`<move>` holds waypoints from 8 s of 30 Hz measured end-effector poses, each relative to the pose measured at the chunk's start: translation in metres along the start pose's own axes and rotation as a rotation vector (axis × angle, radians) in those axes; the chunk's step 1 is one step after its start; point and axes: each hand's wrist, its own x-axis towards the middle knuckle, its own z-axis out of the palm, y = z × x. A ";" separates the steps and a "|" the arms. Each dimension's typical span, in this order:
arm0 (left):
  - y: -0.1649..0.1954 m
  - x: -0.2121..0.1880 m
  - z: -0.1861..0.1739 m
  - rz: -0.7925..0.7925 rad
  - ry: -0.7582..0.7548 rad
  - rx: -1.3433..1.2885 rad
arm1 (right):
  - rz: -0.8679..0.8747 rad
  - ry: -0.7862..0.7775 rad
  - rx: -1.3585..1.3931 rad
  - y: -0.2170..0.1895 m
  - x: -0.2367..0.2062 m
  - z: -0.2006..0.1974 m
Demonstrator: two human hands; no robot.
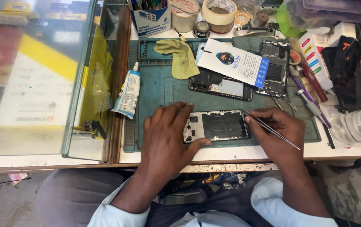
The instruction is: The person disassembles a mobile phone using a metal tool and hands, then applies a liquid from a spray bottle to the internal components.
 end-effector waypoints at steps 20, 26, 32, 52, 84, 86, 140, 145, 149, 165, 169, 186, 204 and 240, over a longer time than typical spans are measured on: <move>-0.005 0.014 0.015 -0.121 -0.113 -0.026 | -0.154 0.040 -0.258 0.004 0.012 0.009; -0.006 0.020 0.016 -0.140 -0.131 -0.023 | -0.241 0.030 -0.309 0.004 0.018 0.014; -0.006 0.023 0.017 -0.164 -0.193 -0.025 | -0.298 -0.072 -0.187 0.007 0.028 0.009; -0.008 0.020 0.013 -0.155 -0.149 -0.044 | -0.181 0.000 -0.179 0.004 0.018 0.013; -0.007 0.021 0.011 -0.166 -0.157 -0.052 | -0.275 -0.017 -0.232 0.001 0.024 0.014; -0.006 0.021 0.011 -0.161 -0.150 -0.051 | -0.267 -0.016 -0.231 -0.001 0.024 0.013; -0.011 0.005 -0.006 -0.155 -0.162 -0.061 | -0.479 -0.415 -0.762 -0.041 0.054 0.008; -0.006 0.006 -0.009 -0.164 -0.167 -0.063 | -0.630 -0.658 -0.896 -0.053 0.076 0.006; -0.004 0.006 -0.013 -0.177 -0.165 -0.071 | -0.648 -0.742 -1.025 -0.059 0.080 0.008; -0.009 0.006 -0.010 -0.148 -0.137 -0.090 | -0.371 -0.312 -0.461 0.001 0.055 -0.025; -0.009 0.006 -0.006 -0.113 -0.124 -0.068 | -0.322 -0.260 -0.317 -0.003 0.042 -0.025; -0.006 0.014 0.001 -0.136 -0.133 -0.069 | -0.404 -0.495 -0.691 -0.034 0.067 -0.002; -0.011 0.013 -0.001 -0.140 -0.133 -0.073 | -0.192 -0.224 -0.529 -0.003 0.056 -0.014; -0.013 0.024 0.018 -0.135 -0.129 -0.061 | -0.056 -0.253 -0.025 0.006 0.027 0.003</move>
